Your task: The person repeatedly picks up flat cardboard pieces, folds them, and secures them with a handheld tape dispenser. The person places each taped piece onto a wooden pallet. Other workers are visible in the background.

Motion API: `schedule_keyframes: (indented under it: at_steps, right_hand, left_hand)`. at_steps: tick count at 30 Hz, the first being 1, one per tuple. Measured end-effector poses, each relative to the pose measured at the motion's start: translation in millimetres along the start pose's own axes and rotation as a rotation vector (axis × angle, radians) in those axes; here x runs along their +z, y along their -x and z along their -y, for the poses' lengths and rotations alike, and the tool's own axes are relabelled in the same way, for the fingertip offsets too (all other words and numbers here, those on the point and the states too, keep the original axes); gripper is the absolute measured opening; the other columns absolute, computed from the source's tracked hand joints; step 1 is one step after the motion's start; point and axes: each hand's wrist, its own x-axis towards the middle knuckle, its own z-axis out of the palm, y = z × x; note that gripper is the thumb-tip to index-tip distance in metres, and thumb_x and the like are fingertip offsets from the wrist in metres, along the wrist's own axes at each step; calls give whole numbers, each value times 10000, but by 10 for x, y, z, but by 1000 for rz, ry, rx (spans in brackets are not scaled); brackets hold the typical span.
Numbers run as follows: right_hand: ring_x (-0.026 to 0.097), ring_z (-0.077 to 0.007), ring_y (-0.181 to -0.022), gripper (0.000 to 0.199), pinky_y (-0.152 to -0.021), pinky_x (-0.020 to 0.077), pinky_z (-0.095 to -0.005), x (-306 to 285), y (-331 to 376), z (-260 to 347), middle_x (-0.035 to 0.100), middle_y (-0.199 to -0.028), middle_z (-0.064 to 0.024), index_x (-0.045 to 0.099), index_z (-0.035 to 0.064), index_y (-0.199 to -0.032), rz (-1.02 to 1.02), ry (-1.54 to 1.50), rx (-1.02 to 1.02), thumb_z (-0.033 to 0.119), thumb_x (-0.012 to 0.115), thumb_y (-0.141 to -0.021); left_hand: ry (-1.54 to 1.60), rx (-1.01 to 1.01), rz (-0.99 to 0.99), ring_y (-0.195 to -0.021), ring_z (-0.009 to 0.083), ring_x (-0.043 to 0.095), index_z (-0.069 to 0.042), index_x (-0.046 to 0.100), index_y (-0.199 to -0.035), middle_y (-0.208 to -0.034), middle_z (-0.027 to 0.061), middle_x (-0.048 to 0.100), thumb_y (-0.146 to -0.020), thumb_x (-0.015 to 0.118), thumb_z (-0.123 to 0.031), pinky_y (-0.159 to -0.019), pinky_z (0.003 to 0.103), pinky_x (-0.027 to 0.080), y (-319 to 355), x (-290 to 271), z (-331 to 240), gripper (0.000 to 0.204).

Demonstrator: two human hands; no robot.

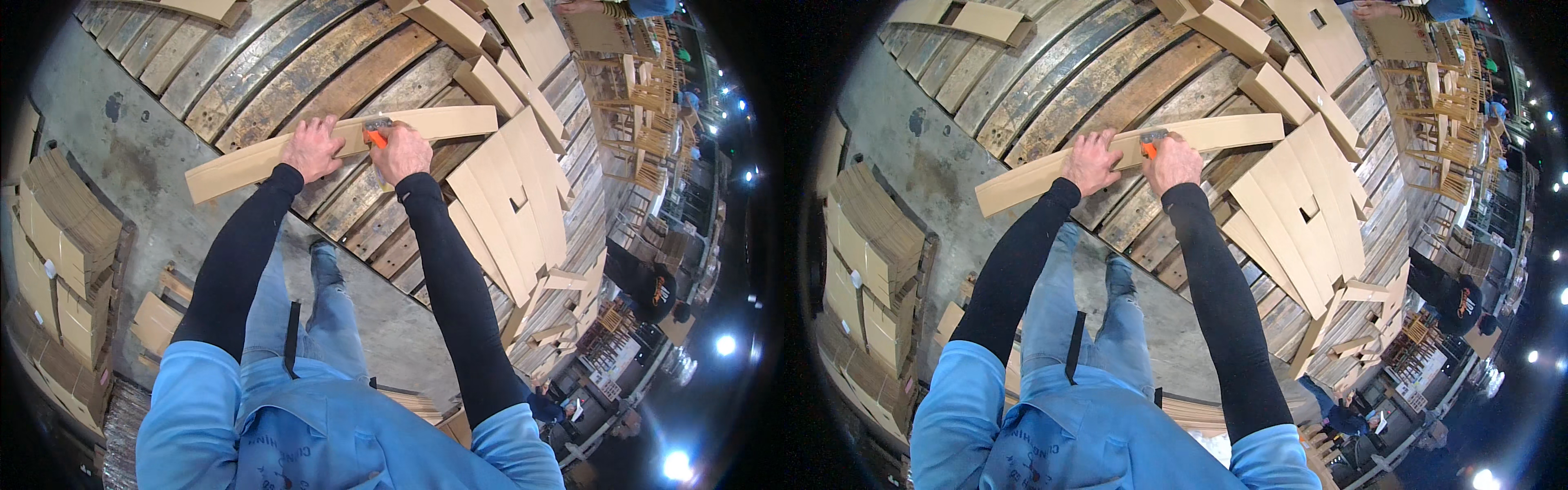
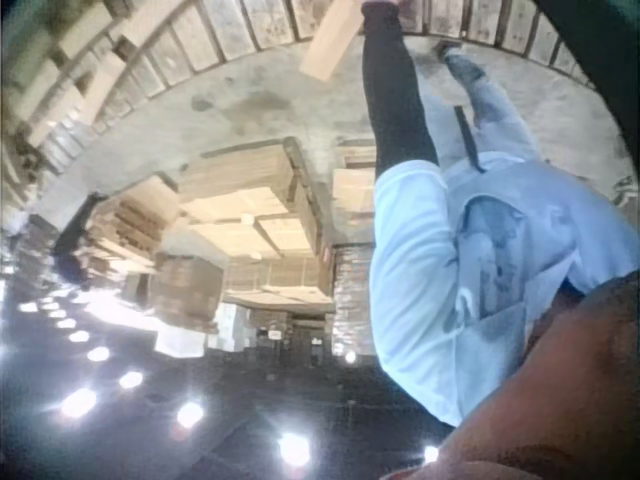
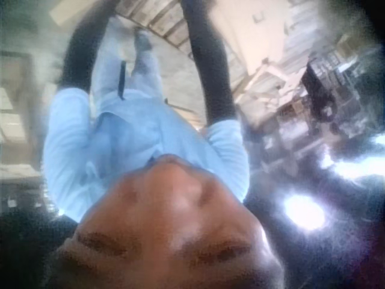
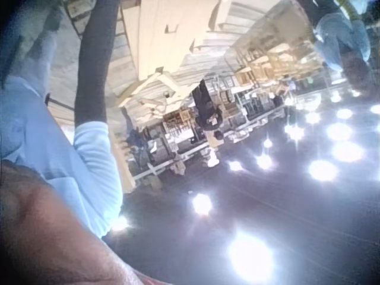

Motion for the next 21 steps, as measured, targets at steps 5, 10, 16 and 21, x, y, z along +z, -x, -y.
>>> schedule_keyframes:
  at_steps: [5,10,16,21]
  right_hand:
    - [705,-370,-910,294,-797,575,-489,107,416,-125,660,-1201,-134,752,112,-1038,-35,-60,-24,211,722,-762]
    - [708,-365,-947,421,-840,573,-471,334,845,-364,596,-1370,-118,729,114,-1155,-39,-76,11,191,747,-742]
    - [704,-358,-974,381,-848,571,-450,491,843,-393,625,-1338,-102,744,101,-1139,-129,-96,12,232,731,-781]
    - [670,-353,-1071,430,-904,553,-438,560,892,-404,581,-1389,-125,718,93,-1185,-152,-121,-10,222,723,-775]
  left_hand:
    - [-4,-3,-14,-1163,321,523,-151,711,-984,-1358,133,499,-740,782,-411,-919,478,431,51,28,-70,364]
    - [3,5,15,-1204,322,509,-146,703,-988,-1370,138,502,-729,787,-387,-935,495,440,-25,6,-20,364]
    - [-115,279,-182,-1401,354,404,-153,671,-1057,-1586,177,347,-769,743,-217,-1097,571,371,-112,109,-128,304]
    - [-86,281,-75,-1401,381,397,-154,626,-1196,-1600,178,327,-786,701,-126,-1109,563,371,-496,240,-356,417]
